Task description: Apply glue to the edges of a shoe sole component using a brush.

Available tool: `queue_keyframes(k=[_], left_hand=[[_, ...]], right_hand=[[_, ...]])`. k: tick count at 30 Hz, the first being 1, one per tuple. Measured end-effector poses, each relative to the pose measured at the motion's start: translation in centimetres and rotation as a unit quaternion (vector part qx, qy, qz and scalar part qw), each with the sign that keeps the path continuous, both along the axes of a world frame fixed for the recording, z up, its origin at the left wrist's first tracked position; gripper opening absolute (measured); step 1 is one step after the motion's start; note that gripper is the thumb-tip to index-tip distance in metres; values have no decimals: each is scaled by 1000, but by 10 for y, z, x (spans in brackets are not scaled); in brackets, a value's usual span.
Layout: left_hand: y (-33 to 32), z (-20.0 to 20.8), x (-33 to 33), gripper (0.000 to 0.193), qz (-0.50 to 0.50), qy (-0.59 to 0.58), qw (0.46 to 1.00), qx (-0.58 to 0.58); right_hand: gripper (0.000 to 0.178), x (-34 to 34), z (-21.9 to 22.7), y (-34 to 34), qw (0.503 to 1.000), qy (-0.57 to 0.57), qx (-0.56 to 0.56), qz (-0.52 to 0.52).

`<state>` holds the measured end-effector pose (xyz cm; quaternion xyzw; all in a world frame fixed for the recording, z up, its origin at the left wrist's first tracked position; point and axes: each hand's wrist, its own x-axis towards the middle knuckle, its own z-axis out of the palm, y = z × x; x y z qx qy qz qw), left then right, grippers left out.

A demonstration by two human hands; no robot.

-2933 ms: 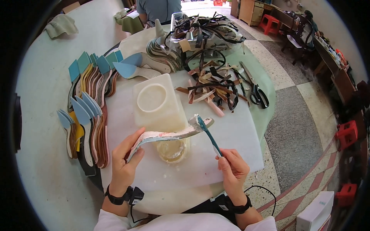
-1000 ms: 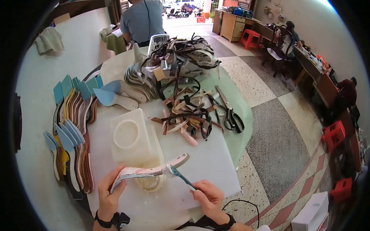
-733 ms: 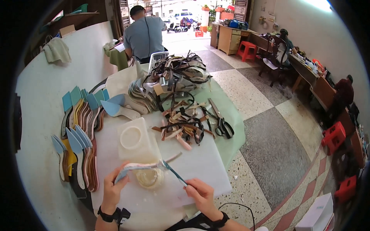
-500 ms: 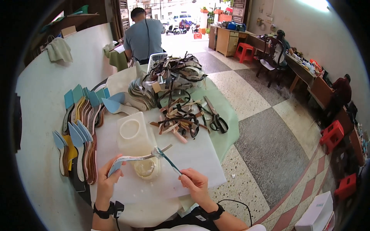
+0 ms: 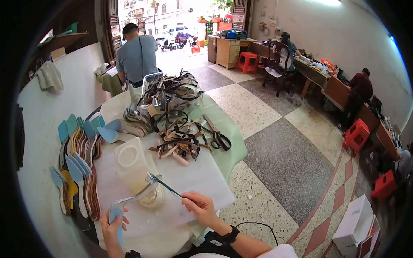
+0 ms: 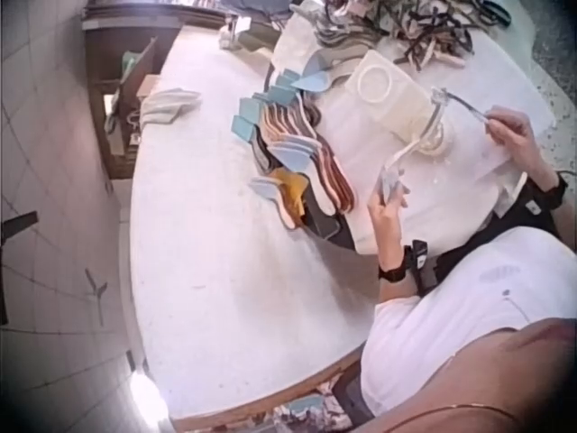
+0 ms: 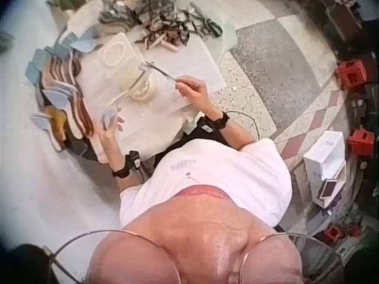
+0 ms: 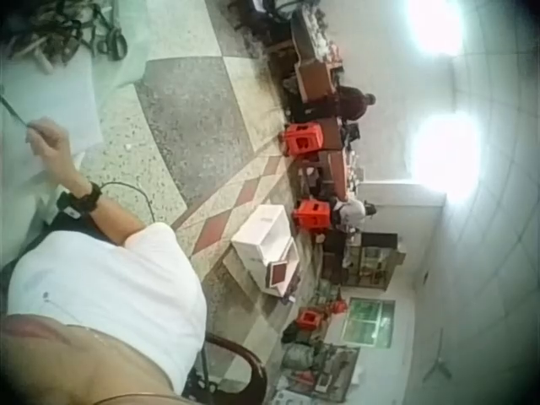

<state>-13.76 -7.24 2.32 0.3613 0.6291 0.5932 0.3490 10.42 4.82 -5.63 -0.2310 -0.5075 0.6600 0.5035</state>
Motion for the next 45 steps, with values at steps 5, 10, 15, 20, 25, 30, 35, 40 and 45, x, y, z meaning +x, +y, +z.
queue_keyframes(k=[5,10,15,20,25,30,35,40,45], left_hand=[[-6,-3,12,44,25,-8,1000,6],[-10,-1,18,45,51,-12,999,5],[-6,-2,25,45,88,-20,996,12],[-19,-10,24,44,92,-8,995,29],[-25,-11,28,41,94,50,994,14],[-26,-18,27,41,122,117,985,41],[-22,-20,27,43,127,175,975,45],[-20,-20,30,43,127,155,979,48],[-21,-20,31,43,114,157,980,50]], right_hand=[[17,1,-1,-1,1000,-20,-3,4],[17,-2,-3,0,999,-32,7,-19],[17,-2,-6,5,998,-31,-14,-56],[17,-7,10,-1,993,-88,37,-70],[21,-7,20,-20,938,-232,213,-142],[22,-13,30,-31,910,-256,291,-149],[28,-17,35,-36,890,-263,341,-153],[28,-16,35,-35,882,-280,352,-140],[26,-5,34,-26,877,-294,335,-176]])
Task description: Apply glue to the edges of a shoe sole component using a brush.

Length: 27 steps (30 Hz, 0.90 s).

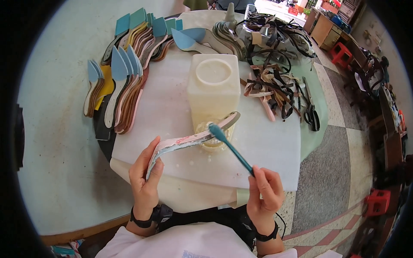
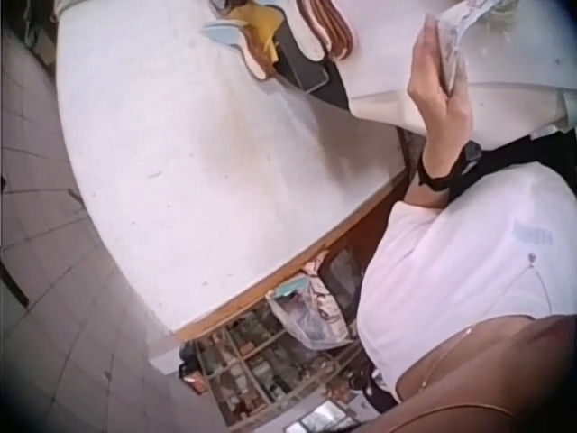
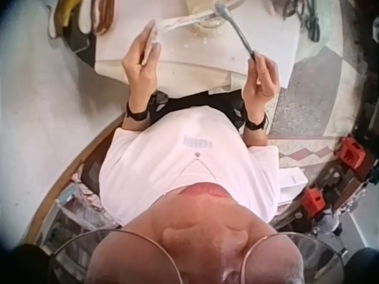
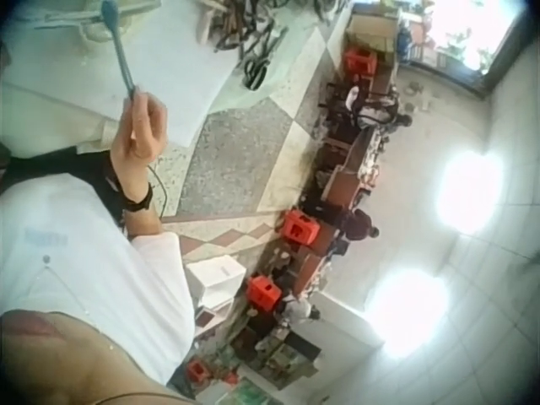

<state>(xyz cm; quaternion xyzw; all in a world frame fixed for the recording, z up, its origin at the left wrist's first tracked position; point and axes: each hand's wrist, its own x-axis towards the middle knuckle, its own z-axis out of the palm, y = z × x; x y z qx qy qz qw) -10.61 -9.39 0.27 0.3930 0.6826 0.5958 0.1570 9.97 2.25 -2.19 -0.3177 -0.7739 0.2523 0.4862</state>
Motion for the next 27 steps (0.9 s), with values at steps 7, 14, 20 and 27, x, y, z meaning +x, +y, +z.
queue_keyframes(k=[7,14,20,27], left_hand=[[2,-2,2,42,4,9,1000,-10],[3,-3,2,41,18,-8,1000,-1],[1,-6,1,41,35,73,997,-11],[4,-9,-2,40,31,96,995,7]], right_hand=[[24,2,-1,9,998,1,26,-50],[27,0,4,-2,994,-54,85,-41],[27,6,9,-6,995,-47,76,-47],[28,11,14,-3,991,-80,91,-49]])
